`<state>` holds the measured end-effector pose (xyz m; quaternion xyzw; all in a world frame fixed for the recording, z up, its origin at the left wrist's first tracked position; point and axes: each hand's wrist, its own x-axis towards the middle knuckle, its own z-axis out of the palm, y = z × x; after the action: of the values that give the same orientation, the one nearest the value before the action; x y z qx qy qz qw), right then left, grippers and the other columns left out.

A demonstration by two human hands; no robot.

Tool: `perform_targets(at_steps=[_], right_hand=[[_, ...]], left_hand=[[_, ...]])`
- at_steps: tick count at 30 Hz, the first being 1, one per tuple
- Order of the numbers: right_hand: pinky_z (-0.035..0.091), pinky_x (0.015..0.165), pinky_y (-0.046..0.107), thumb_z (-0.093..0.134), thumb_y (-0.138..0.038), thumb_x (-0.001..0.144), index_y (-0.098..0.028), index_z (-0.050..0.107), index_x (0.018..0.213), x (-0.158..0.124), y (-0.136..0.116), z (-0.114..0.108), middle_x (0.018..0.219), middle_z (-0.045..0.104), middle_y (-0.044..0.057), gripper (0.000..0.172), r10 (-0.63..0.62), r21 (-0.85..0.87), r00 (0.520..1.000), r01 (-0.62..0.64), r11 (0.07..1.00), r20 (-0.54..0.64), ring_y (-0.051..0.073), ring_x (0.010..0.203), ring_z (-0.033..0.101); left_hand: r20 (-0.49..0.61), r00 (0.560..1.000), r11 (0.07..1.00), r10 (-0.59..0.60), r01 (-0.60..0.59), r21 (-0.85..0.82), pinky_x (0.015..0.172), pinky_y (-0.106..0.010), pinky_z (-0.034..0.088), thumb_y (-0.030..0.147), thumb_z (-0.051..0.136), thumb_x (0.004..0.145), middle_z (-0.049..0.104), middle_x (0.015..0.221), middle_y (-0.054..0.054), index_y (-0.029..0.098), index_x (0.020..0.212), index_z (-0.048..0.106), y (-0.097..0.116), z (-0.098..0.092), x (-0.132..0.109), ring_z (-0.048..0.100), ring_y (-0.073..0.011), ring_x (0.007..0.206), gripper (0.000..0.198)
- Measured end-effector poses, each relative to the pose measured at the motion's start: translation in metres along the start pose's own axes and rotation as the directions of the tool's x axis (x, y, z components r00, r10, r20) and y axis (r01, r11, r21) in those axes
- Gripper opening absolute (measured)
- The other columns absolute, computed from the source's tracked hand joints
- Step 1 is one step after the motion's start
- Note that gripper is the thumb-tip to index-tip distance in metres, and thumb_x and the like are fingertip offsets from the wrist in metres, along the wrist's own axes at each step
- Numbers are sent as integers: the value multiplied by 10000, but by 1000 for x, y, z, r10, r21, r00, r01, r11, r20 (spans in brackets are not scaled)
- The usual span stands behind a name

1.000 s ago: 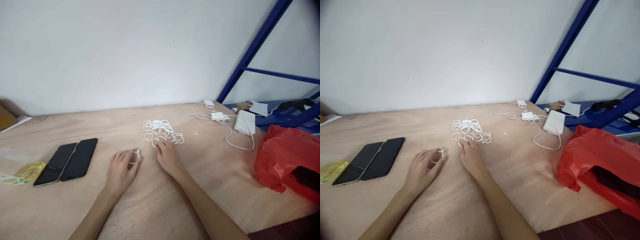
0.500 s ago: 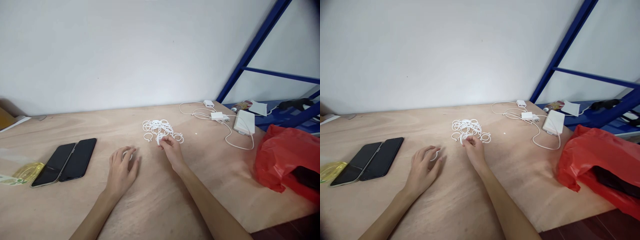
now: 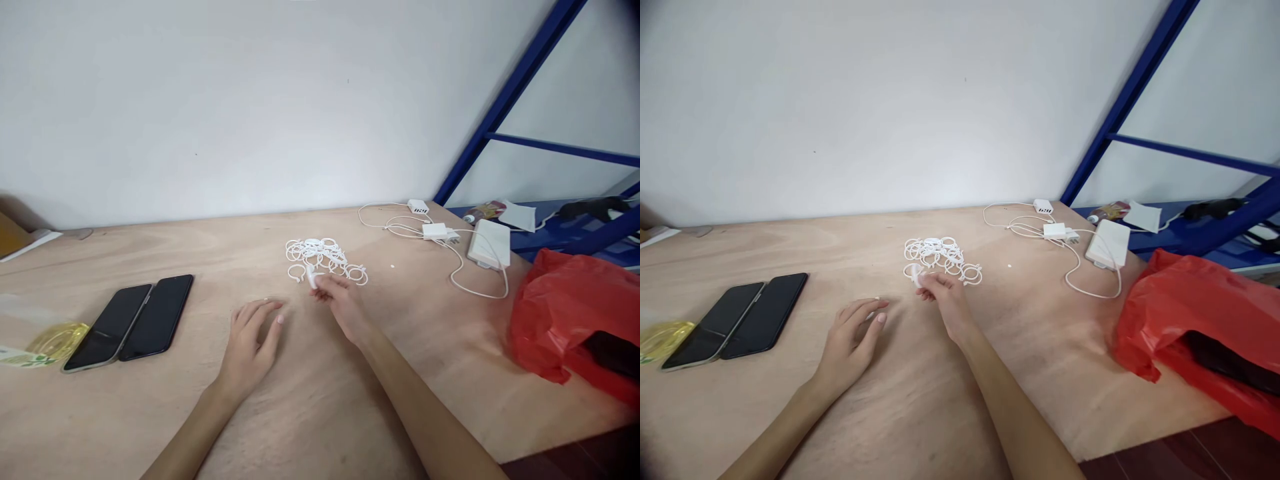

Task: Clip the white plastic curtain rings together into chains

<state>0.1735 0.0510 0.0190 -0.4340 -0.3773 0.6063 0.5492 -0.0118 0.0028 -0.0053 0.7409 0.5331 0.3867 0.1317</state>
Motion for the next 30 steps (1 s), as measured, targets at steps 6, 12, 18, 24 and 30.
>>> perform_targets(at_steps=[6, 12, 18, 24, 30], right_hand=[[437, 689, 283, 670, -233, 658, -213, 631, 651, -18, 13, 19, 708, 672, -9, 45, -160, -249, 951, 227, 942, 264, 152, 709, 590], [437, 742, 294, 603, -168, 694, -219, 622, 672, -26, 13, 20, 747, 661, 9, 59, -389, -429, 822, 554, 713, 415, 167, 758, 587], [417, 688, 281, 583, -194, 677, -222, 582, 705, -25, 11, 19, 712, 600, -8, 40, -307, -476, 882, 455, 753, 357, 158, 701, 520], [373, 661, 263, 574, -160, 636, -218, 493, 685, -25, 11, 17, 687, 540, -36, 111, -226, -485, 906, 387, 784, 357, 136, 670, 459], [392, 658, 257, 473, -150, 733, -210, 562, 763, -23, 12, 16, 735, 590, -27, 111, -128, -444, 944, 259, 857, 304, 130, 683, 518]], left_hand=[[105, 970, 870, -217, 241, -430, 938, -359, 448, 453, 436, 900, 672, 1101, -94, 156, 1118, 615, 15, 0, 2, 597, -227, 1060, 410], [195, 937, 746, -290, 349, -567, 918, -361, 490, 443, 587, 816, 695, 1087, -84, 168, 1084, 641, 18, -1, 6, 625, -238, 1033, 389], [161, 964, 825, -212, 264, -499, 960, -395, 474, 354, 625, 811, 674, 1141, -77, 205, 1190, 602, 14, 1, 1, 630, -220, 1003, 408], [72, 990, 938, -125, 141, -315, 882, -365, 511, 345, 616, 814, 628, 1183, -73, 227, 1125, 641, 10, 0, 2, 592, -221, 1051, 334], [20, 996, 969, -87, 89, -233, 858, -361, 517, 327, 635, 781, 677, 1045, -58, 209, 1034, 647, 12, -4, 4, 625, -206, 953, 280]])
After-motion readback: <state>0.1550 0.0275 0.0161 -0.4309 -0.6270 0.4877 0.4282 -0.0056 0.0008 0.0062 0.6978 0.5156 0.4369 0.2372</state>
